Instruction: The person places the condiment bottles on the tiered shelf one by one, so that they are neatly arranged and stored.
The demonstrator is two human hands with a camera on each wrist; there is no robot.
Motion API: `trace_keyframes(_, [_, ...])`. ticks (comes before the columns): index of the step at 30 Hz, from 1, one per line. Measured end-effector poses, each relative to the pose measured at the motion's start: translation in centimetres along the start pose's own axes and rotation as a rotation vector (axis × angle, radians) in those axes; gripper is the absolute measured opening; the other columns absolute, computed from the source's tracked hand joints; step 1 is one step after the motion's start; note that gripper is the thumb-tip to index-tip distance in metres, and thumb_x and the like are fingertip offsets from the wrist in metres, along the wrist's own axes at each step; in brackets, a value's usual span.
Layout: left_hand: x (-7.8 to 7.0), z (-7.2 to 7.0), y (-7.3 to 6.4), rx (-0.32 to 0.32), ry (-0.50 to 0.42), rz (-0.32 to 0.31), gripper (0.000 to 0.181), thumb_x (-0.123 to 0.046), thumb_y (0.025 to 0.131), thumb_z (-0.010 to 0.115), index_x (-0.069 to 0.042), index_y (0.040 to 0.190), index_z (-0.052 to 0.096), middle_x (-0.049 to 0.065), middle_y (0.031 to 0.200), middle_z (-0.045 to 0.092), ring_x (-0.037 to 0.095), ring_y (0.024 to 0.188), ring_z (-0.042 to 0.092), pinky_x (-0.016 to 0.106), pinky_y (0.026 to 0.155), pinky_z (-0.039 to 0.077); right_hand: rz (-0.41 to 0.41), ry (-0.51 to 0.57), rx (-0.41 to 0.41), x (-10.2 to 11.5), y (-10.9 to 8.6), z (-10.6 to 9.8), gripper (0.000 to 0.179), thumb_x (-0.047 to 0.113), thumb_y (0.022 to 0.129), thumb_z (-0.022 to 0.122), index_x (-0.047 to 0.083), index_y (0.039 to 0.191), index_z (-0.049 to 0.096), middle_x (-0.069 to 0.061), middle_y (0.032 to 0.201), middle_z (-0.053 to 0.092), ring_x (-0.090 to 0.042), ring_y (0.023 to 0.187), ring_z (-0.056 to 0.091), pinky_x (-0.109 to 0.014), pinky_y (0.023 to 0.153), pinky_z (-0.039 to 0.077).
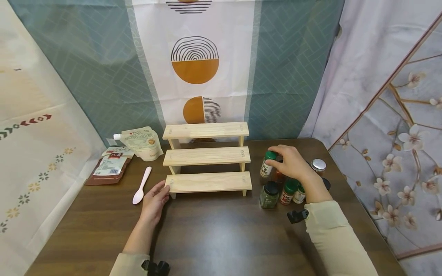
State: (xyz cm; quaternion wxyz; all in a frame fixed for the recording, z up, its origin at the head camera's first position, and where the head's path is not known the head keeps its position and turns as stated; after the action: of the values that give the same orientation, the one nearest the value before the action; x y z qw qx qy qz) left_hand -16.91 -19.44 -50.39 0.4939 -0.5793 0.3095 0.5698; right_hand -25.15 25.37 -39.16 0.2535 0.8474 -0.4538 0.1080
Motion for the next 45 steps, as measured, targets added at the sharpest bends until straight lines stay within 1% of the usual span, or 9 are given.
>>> trace_keyframes(5, [0.0, 0.2, 0.1, -0.003, 0.008, 0.01, 0.045, -0.009, 0.098, 0.068, 0.004, 0.14, 0.055, -0.008, 0.09, 0.063, 0.005, 0.08, 0.057, 0.019, 0.075, 0.049, -0.02, 0.009, -0.095, 0.9, 0.6, -1.3, 0.043, 0.017, 0.09, 0.079, -0.003, 0.126, 0.066, -0.018, 0.111, 0.069, -0.039, 0.098, 0.066, -0.057, 0.083, 0.054])
trace_keyframes(12, [0.2, 0.1, 0.2, -0.013, 0.01, 0.015, 0.045, -0.009, 0.097, 0.069, 0.003, 0.139, 0.057, -0.006, 0.096, 0.064, 0.006, 0.081, 0.058, 0.019, 0.074, 0.051, -0.061, 0.014, -0.165, 2.1, 1.8, -2.6, 0.043, 0.016, 0.088, 0.08, -0.002, 0.126, 0.067, -0.018, 0.111, 0.069, -0.039, 0.1, 0.064, -0.057, 0.084, 0.052])
trace_keyframes(16, [0.2, 0.1, 0.2, -0.01, 0.018, 0.039, 0.047, -0.009, 0.097, 0.069, 0.005, 0.14, 0.055, -0.005, 0.097, 0.065, 0.005, 0.082, 0.058, 0.018, 0.074, 0.051, -0.076, 0.018, -0.178, 2.7, 2.6, -3.2, 0.044, 0.014, 0.088, 0.081, -0.001, 0.126, 0.066, -0.017, 0.109, 0.069, -0.038, 0.099, 0.064, -0.057, 0.085, 0.052])
trace_keyframes(21, [0.2, 0.1, 0.2, -0.023, 0.056, 0.085, 0.045, -0.008, 0.096, 0.07, 0.006, 0.138, 0.058, -0.002, 0.099, 0.066, 0.004, 0.082, 0.059, 0.016, 0.073, 0.051, -0.085, 0.029, -0.179, 3.4, 3.5, -3.7, 0.045, 0.016, 0.09, 0.079, -0.001, 0.129, 0.065, -0.016, 0.109, 0.068, -0.038, 0.101, 0.066, -0.057, 0.087, 0.053])
trace_keyframes(24, [0.3, 0.1, 0.2, -0.026, 0.072, 0.106, 0.044, -0.008, 0.096, 0.07, 0.006, 0.137, 0.058, 0.003, 0.104, 0.068, 0.004, 0.083, 0.06, 0.016, 0.073, 0.051, -0.093, 0.028, -0.186, 3.8, 3.9, -3.9, 0.045, 0.017, 0.09, 0.079, -0.001, 0.129, 0.066, -0.015, 0.108, 0.069, -0.039, 0.102, 0.066, -0.057, 0.087, 0.053])
trace_keyframes(29, [0.4, 0.1, 0.3, -0.028, 0.09, 0.118, 0.042, -0.007, 0.097, 0.069, 0.007, 0.135, 0.06, 0.01, 0.113, 0.068, 0.004, 0.086, 0.06, 0.016, 0.074, 0.052, -0.097, 0.011, -0.204, 4.3, 4.6, -3.8, 0.044, 0.018, 0.089, 0.08, 0.0, 0.127, 0.067, -0.014, 0.108, 0.07, -0.038, 0.1, 0.066, -0.056, 0.085, 0.053])
trace_keyframes(36, [0.4, 0.0, 0.2, -0.03, 0.105, 0.124, 0.041, -0.006, 0.096, 0.07, 0.008, 0.134, 0.06, 0.006, 0.106, 0.069, 0.003, 0.083, 0.06, 0.015, 0.073, 0.052, -0.065, 0.012, -0.223, 5.0, 5.5, -3.6, 0.046, 0.021, 0.09, 0.079, -0.001, 0.128, 0.066, -0.016, 0.11, 0.07, -0.037, 0.098, 0.066, -0.055, 0.085, 0.052])
trace_keyframes(42, [0.4, -0.2, 0.3, -0.018, 0.099, 0.119, 0.043, -0.006, 0.096, 0.07, 0.009, 0.135, 0.059, 0.002, 0.1, 0.068, 0.003, 0.082, 0.06, 0.016, 0.072, 0.052, -0.083, 0.035, -0.267, 6.1, 6.8, -3.5, 0.046, 0.018, 0.088, 0.081, -0.003, 0.127, 0.066, -0.017, 0.109, 0.07, -0.036, 0.096, 0.067, -0.053, 0.084, 0.053])
trace_keyframes(45, [0.4, -0.2, 0.4, -0.012, 0.102, 0.119, 0.043, -0.006, 0.096, 0.07, 0.009, 0.134, 0.059, 0.002, 0.099, 0.068, 0.003, 0.082, 0.06, 0.016, 0.072, 0.052, -0.091, 0.048, -0.276, 6.8, 7.5, -3.5, 0.046, 0.017, 0.088, 0.081, -0.003, 0.127, 0.067, -0.016, 0.107, 0.07, -0.035, 0.096, 0.066, -0.052, 0.085, 0.053])
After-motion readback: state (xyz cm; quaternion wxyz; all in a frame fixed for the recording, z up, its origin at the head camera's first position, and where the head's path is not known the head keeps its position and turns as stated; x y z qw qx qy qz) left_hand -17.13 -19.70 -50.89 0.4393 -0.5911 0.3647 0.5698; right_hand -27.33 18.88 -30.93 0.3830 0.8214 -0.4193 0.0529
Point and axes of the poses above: each hand's wrist, its own y-axis towards the middle knuckle, its own z-axis out of the palm, x = y × z, the point moved 1 cm from there along y, towards the middle knuckle
